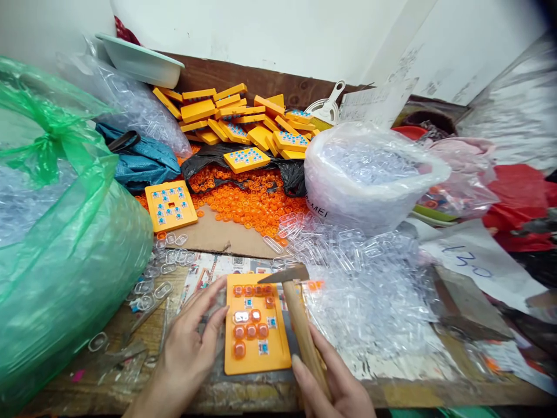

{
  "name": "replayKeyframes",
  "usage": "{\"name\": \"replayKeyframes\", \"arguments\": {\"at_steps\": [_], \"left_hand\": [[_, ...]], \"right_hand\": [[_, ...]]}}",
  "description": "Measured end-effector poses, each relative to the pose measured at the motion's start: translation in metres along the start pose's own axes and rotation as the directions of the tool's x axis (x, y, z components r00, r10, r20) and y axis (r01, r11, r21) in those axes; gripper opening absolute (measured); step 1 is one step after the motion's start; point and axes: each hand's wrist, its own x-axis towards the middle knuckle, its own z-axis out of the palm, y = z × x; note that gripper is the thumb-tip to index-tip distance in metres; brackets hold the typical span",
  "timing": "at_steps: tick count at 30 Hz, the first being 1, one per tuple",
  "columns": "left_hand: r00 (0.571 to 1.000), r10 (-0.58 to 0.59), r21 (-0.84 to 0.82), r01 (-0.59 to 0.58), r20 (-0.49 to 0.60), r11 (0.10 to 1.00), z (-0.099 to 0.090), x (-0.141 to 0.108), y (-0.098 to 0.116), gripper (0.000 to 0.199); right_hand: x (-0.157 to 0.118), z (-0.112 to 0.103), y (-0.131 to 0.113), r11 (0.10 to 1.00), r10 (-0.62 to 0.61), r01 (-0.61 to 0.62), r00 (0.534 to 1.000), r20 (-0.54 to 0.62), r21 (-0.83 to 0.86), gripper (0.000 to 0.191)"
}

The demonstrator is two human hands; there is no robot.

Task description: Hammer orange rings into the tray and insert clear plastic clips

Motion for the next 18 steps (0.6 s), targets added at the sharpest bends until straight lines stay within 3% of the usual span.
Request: {"name": "replayKeyframes", "arguments": {"at_steps": [2, 4, 10, 14, 18], "left_hand": [[0.985, -0.169, -0.209, 0.161, -0.024, 0.965, 0.008, -0.004, 0.001, 0.052], [0.965, -0.261, -0.388, 0.246, 0.016, 0.888, 0.016, -0.006, 0.005, 0.063], [0.913, -0.407, -0.512, 0.345, -0.011, 0.787, 0.012, 0.001, 0.025, 0.085], [0.882, -0.469, -0.534, 0.415, 0.038, 0.737, 0.001, 0.01, 0.033, 0.083], [0.888, -0.454, -0.493, 0.427, 0.07, 0.758, -0.009, 0.015, 0.031, 0.078]], "right_hand": [[0.007, 0.007, -0.001, 0.974, 0.187, -0.199, 0.976, 0.113, 0.107, 0.055], [0.012, 0.014, -0.003, 0.935, 0.27, -0.307, 0.941, 0.204, 0.178, 0.063], [0.021, 0.034, -0.009, 0.864, 0.29, -0.343, 0.938, 0.191, 0.369, 0.069], [0.033, 0.038, -0.014, 0.826, 0.288, -0.359, 0.932, 0.222, 0.434, 0.077], [0.044, 0.039, -0.019, 0.807, 0.287, -0.38, 0.921, 0.264, 0.452, 0.073]]}}
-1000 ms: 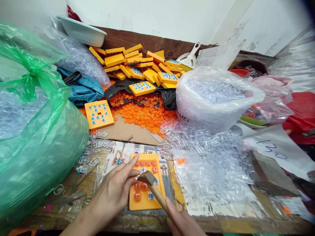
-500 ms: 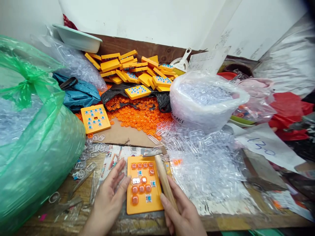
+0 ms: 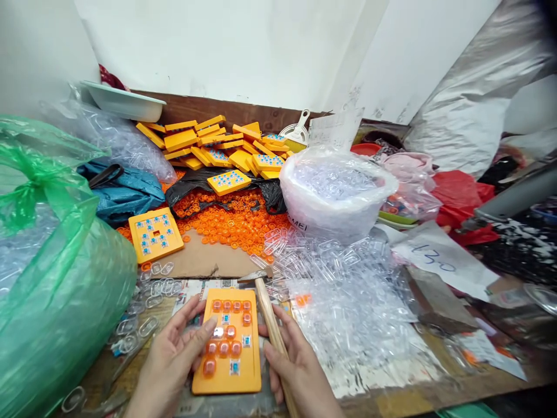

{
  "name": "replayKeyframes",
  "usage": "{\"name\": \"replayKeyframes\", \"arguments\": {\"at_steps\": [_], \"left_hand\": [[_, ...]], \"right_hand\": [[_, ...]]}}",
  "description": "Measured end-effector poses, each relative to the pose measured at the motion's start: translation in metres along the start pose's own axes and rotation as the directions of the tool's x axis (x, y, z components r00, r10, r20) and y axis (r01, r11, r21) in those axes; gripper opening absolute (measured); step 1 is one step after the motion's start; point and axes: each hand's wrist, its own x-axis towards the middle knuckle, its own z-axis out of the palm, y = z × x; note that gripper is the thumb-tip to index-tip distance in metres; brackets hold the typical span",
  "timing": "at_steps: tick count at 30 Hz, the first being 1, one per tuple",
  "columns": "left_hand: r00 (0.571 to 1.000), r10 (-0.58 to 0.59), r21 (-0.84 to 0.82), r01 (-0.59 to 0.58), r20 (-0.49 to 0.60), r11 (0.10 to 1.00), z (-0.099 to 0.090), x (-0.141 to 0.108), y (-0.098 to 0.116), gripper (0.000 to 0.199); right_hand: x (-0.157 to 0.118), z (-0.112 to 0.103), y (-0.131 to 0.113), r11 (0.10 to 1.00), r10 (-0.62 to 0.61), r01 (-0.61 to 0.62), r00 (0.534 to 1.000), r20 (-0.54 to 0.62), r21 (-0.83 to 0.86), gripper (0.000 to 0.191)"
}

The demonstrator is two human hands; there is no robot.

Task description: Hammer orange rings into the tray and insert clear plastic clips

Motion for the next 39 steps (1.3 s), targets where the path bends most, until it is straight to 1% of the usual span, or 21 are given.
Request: {"name": "replayKeyframes", "arguments": {"at_steps": [3, 5, 7, 8, 11, 13, 14, 16, 18, 19, 21, 23, 25, 26, 27, 29, 32, 34, 35, 37, 39], "left_hand": [[0.999, 0.043, 0.062, -0.045, 0.026, 0.997, -0.006, 0.004, 0.0, 0.065], [0.993, 0.114, 0.081, -0.114, -0.001, 0.99, -0.005, 0.005, -0.003, 0.06], [0.984, 0.176, 0.047, -0.174, -0.037, 0.984, 0.001, 0.005, -0.007, 0.063], [0.983, 0.18, 0.016, -0.179, -0.045, 0.984, 0.005, 0.005, -0.01, 0.069], [0.993, 0.113, -0.076, -0.115, -0.033, 0.99, 0.016, 0.003, -0.015, 0.093], [0.999, 0.042, -0.131, -0.043, -0.007, 0.99, 0.017, -0.001, -0.016, 0.101], [1.0, 0.003, -0.163, -0.002, 0.005, 0.987, 0.016, -0.004, -0.015, 0.102], [0.997, -0.079, -0.207, 0.081, 0.016, 0.975, 0.011, -0.01, -0.01, 0.102], [0.987, -0.158, -0.22, 0.156, 0.01, 0.963, 0.004, -0.017, -0.003, 0.099], [0.983, -0.184, -0.219, 0.181, 0.007, 0.959, 0.001, -0.019, 0.001, 0.097], [0.975, -0.222, -0.228, 0.222, 0.023, 0.948, -0.003, -0.023, 0.006, 0.091], [0.967, -0.249, -0.27, 0.256, 0.06, 0.928, -0.005, -0.025, 0.01, 0.091], [0.961, -0.261, -0.32, 0.278, 0.095, 0.906, -0.005, -0.025, 0.012, 0.098], [0.959, -0.265, -0.334, 0.284, 0.101, 0.899, -0.006, -0.026, 0.013, 0.101], [0.957, -0.271, -0.341, 0.29, 0.103, 0.894, -0.006, -0.026, 0.013, 0.104], [0.953, -0.283, -0.351, 0.302, 0.106, 0.886, -0.006, -0.026, 0.013, 0.108], [0.953, -0.258, -0.38, 0.299, 0.157, 0.875, -0.002, -0.027, 0.011, 0.111], [0.962, -0.194, -0.406, 0.258, 0.194, 0.877, 0.003, -0.027, 0.007, 0.106], [0.965, -0.165, -0.416, 0.239, 0.206, 0.878, 0.006, -0.028, 0.004, 0.103], [0.968, -0.13, -0.424, 0.213, 0.216, 0.88, 0.012, -0.029, -0.003, 0.099], [0.966, -0.122, -0.421, 0.211, 0.229, 0.882, 0.015, -0.031, -0.009, 0.1]], "right_hand": [[0.004, 0.002, -0.003, 1.0, -0.01, 0.01, 1.0, 0.009, -0.015, 0.069], [0.005, 0.004, -0.002, 0.999, -0.017, 0.018, 1.0, 0.019, -0.037, 0.066], [0.007, 0.005, 0.0, 0.997, -0.018, 0.02, 0.999, 0.03, -0.07, 0.064], [0.008, 0.006, 0.002, 0.996, -0.016, 0.019, 0.999, 0.037, -0.092, 0.063], [0.008, 0.007, 0.004, 0.98, -0.011, 0.025, 0.997, 0.073, -0.196, 0.062], [0.007, 0.008, 0.001, 0.949, -0.039, 0.072, 0.993, 0.111, -0.307, 0.061], [0.006, 0.008, -0.004, 0.92, -0.075, 0.12, 0.988, 0.133, -0.374, 0.059], [0.008, 0.009, -0.018, 0.822, -0.178, 0.245, 0.968, 0.176, -0.515, 0.047], [0.016, 0.012, -0.036, 0.677, -0.287, 0.355, 0.934, 0.212, -0.645, 0.033], [0.024, 0.014, -0.045, 0.599, -0.332, 0.386, 0.917, 0.221, -0.701, 0.03], [0.044, 0.019, -0.06, 0.45, -0.407, 0.403, 0.887, 0.219, -0.797, 0.028], [0.069, 0.023, -0.07, 0.325, -0.442, 0.386, 0.869, 0.222, -0.864, 0.021], [0.09, 0.026, -0.075, 0.243, -0.443, 0.379, 0.862, 0.245, -0.893, 0.018], [0.096, 0.027, -0.076, 0.222, -0.443, 0.386, 0.858, 0.26, -0.895, 0.018], [0.098, 0.028, -0.077, 0.215, -0.448, 0.4, 0.851, 0.275, -0.891, 0.018], [0.092, 0.029, -0.081, 0.238, -0.476, 0.447, 0.827, 0.298, -0.862, 0.017], [0.06, 0.03, -0.085, 0.356, -0.507, 0.56, 0.789, 0.348, -0.748, 0.021], [0.034, 0.031, -0.083, 0.46, -0.483, 0.612, 0.78, 0.398, -0.643, 0.018], [0.022, 0.031, -0.081, 0.499, -0.476, 0.618, 0.781, 0.404, -0.607, 0.017], [0.005, 0.031, -0.072, 0.539, -0.48, 0.62, 0.782, 0.397, -0.57, 0.017], [-0.004, 0.03, -0.064, 0.539, -0.496, 0.634, 0.771, 0.4, -0.554, 0.012]]}}
